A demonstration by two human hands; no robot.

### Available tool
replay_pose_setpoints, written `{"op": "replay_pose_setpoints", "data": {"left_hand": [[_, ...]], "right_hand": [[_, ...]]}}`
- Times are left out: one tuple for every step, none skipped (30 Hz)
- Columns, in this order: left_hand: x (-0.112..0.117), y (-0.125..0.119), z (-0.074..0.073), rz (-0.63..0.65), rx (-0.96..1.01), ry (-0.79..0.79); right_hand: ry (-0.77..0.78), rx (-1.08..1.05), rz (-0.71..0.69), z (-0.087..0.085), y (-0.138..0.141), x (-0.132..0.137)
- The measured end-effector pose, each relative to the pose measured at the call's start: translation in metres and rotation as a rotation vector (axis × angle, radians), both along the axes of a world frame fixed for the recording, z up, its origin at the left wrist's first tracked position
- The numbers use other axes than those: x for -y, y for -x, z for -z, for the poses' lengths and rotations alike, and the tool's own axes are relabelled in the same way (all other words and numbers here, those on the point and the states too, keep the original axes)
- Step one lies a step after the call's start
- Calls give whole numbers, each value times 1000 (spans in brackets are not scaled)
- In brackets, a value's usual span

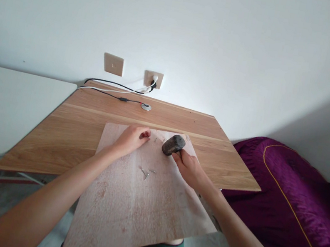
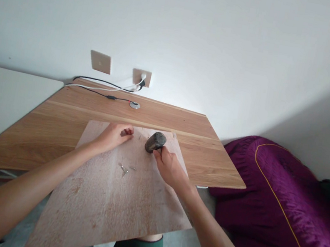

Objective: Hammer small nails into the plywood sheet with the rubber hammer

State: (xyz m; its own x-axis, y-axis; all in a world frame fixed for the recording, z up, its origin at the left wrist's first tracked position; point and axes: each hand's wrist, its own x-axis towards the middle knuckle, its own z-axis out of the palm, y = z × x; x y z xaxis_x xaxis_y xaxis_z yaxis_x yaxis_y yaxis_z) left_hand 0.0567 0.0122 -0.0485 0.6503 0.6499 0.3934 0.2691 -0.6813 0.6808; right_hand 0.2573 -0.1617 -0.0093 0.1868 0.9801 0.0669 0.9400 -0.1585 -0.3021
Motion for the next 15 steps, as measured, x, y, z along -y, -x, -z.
{"op": "replay_pose_setpoints", "data": {"left_hand": [[0, 0, 0, -11, -3, 5], [1, 1, -1, -21, -5, 11], [2, 1, -1, -30, -4, 17], [2, 2, -2, -39, -2, 20], [3, 2, -2, -44, 2, 17], [3, 2, -2, -47, 7, 6], [3, 2, -2, -46, 14, -9], [3, 2, -1, -42, 25, -22], [2, 2, 1, -31, 36, -29], [1, 2, 2, -16, 48, -32], [0, 2, 4, 0, 57, -30], [-1, 1, 6, 14, 63, -26], [-2, 1, 8, 24, 66, -25], [-2, 1, 9, 28, 65, -27], [-2, 1, 9, 24, 62, -32]], "right_hand": [[1, -22, 9, -4, 3, -4], [4, -33, 10, -8, 7, -9], [9, -29, -2, -14, 11, -14], [12, -13, -24, -19, 17, -20], [16, 11, -45, -24, 22, -26], [24, 38, -62, -30, 28, -32], [35, 66, -71, -34, 33, -38], [47, 93, -74, -38, 38, -42], [58, 114, -71, -41, 43, -45], [68, 130, -68, -43, 46, -47], [79, 143, -69, -44, 49, -49], [95, 154, -77, -44, 52, -49], [112, 166, -88, -45, 53, -50], [127, 177, -96, -45, 54, -49], [135, 188, -99, -45, 54, -49]]}}
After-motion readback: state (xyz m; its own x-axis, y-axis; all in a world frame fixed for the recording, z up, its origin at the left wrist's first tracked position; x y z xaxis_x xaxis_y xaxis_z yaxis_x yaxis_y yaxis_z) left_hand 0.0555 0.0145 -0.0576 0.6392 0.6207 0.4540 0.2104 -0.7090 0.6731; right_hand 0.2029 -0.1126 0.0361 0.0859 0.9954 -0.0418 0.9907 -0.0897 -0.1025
